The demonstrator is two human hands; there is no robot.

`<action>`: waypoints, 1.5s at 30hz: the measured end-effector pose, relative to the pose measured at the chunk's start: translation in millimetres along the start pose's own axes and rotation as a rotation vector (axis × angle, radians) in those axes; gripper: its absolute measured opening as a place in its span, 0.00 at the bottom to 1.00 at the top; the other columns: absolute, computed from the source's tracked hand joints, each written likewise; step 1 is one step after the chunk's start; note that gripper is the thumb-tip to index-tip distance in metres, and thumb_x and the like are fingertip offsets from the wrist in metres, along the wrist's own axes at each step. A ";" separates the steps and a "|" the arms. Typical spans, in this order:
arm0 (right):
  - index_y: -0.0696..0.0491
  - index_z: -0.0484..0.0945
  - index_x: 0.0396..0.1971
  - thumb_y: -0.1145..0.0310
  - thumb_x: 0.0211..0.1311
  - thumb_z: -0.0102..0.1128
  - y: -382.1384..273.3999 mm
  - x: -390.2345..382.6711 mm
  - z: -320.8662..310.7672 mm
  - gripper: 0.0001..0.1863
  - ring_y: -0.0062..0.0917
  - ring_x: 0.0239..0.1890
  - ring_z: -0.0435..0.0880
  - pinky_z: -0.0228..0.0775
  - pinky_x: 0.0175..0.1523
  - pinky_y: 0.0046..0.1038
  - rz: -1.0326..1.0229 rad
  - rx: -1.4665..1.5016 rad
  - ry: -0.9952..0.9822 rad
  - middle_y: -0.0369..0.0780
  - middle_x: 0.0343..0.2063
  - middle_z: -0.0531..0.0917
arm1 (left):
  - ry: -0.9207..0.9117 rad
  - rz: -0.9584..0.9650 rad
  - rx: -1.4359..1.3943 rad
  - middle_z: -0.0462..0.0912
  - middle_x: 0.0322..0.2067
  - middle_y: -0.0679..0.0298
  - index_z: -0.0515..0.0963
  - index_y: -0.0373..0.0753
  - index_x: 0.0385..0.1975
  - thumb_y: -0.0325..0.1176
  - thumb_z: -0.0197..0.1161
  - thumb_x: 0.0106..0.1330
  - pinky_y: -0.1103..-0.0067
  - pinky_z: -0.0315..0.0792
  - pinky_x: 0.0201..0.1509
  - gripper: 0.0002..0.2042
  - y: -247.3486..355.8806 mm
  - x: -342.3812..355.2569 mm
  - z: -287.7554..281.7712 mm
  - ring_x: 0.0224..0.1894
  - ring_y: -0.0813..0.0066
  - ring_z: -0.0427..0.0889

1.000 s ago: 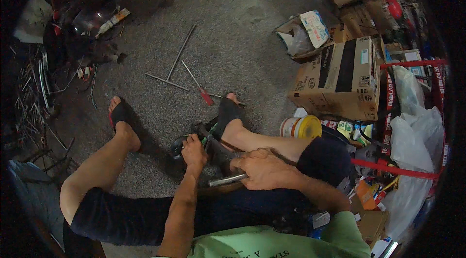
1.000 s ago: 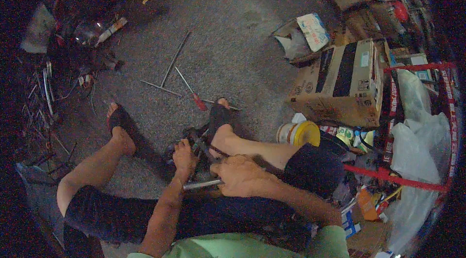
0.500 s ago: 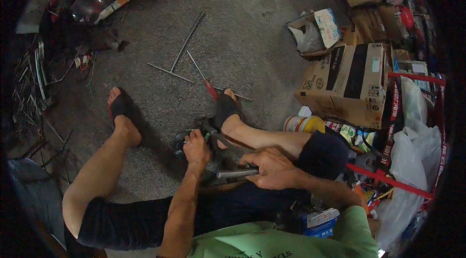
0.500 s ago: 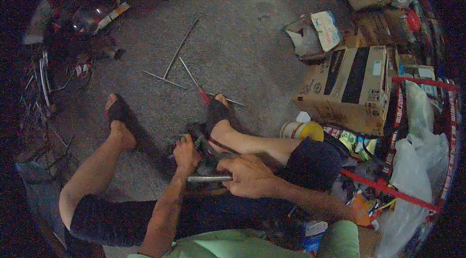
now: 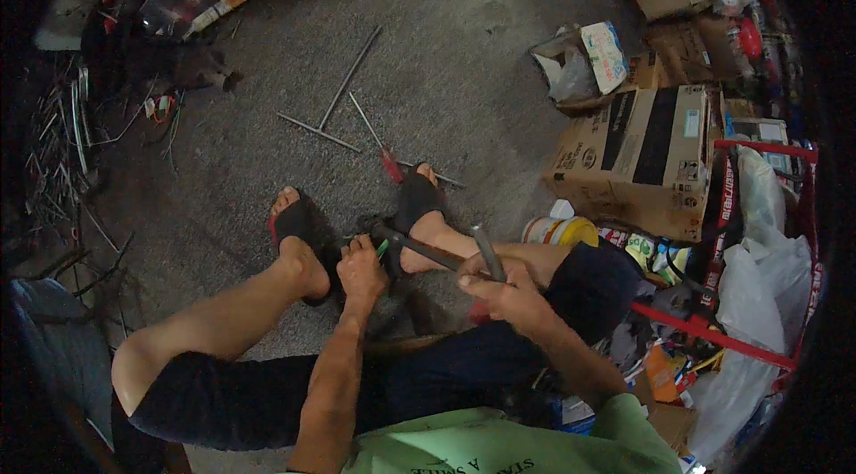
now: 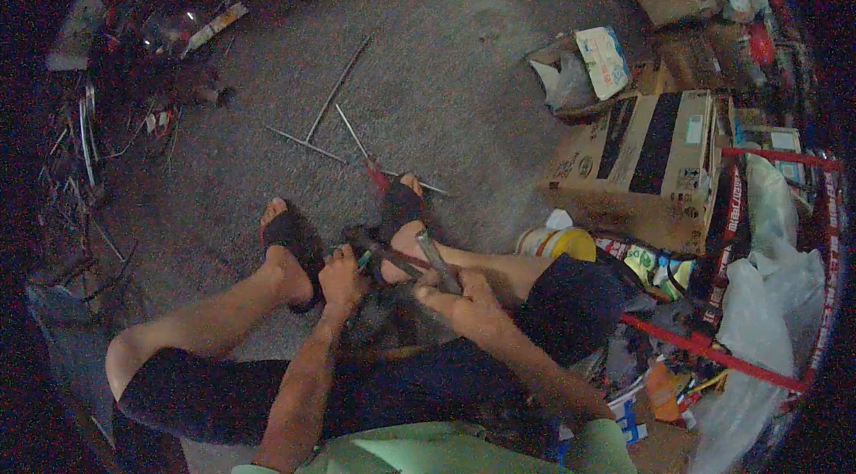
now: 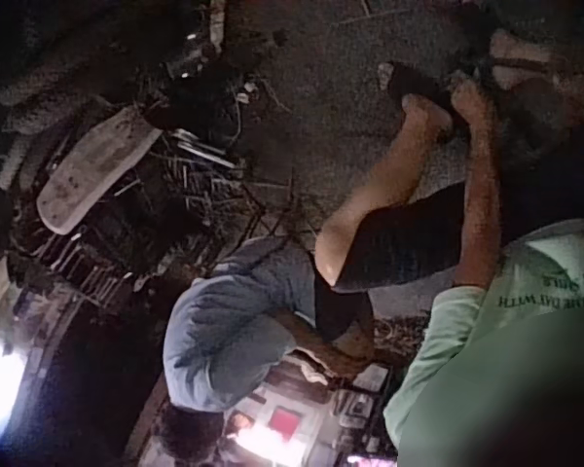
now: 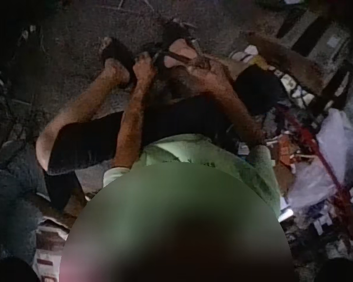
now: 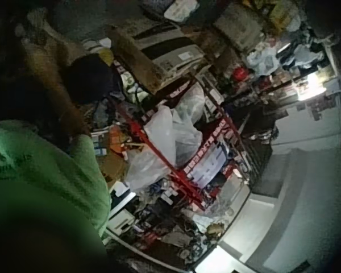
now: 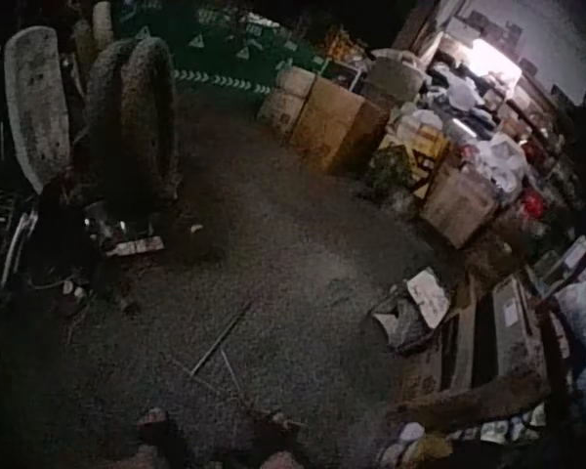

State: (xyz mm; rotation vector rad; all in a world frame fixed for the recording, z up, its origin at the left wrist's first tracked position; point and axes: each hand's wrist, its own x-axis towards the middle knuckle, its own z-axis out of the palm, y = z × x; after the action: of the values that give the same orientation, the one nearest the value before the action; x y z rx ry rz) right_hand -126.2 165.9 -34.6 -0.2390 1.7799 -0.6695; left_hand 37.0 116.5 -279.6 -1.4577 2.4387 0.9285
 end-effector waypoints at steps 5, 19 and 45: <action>0.56 0.80 0.34 0.67 0.62 0.61 11.5 18.5 -18.8 0.07 0.15 0.22 0.73 0.63 0.25 0.23 -0.099 -0.321 0.088 0.31 0.21 0.76 | -0.171 -0.044 -0.053 0.81 0.39 0.53 0.72 0.35 0.42 0.36 0.70 0.48 0.63 0.78 0.43 0.22 6.0 1.8 -25.6 0.43 0.51 0.81; 0.50 0.75 0.47 0.71 0.61 0.51 -49.7 10.6 -24.8 0.14 0.45 0.39 0.83 0.79 0.41 0.48 -0.687 -1.355 -0.394 0.45 0.45 0.77 | -0.093 0.100 -1.416 0.76 0.26 0.69 0.77 0.32 0.39 0.42 0.57 0.70 0.81 0.68 0.36 0.16 116.5 11.6 -187.0 0.31 0.83 0.71; 0.60 0.76 0.38 0.66 0.60 0.57 30.0 -33.7 -11.1 0.13 0.23 0.17 0.76 0.68 0.18 0.24 0.088 0.389 0.114 0.40 0.28 0.81 | -0.142 0.424 -1.105 0.68 0.12 0.52 0.70 0.27 0.18 0.35 0.56 0.68 0.68 0.60 0.22 0.18 113.4 -13.9 -77.1 0.13 0.65 0.67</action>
State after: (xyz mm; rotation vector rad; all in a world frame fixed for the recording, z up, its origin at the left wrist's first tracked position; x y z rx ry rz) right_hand -120.7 210.2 -21.7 0.1437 1.7158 -0.9627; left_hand -37.2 120.4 -163.5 -0.9352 2.1806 2.6256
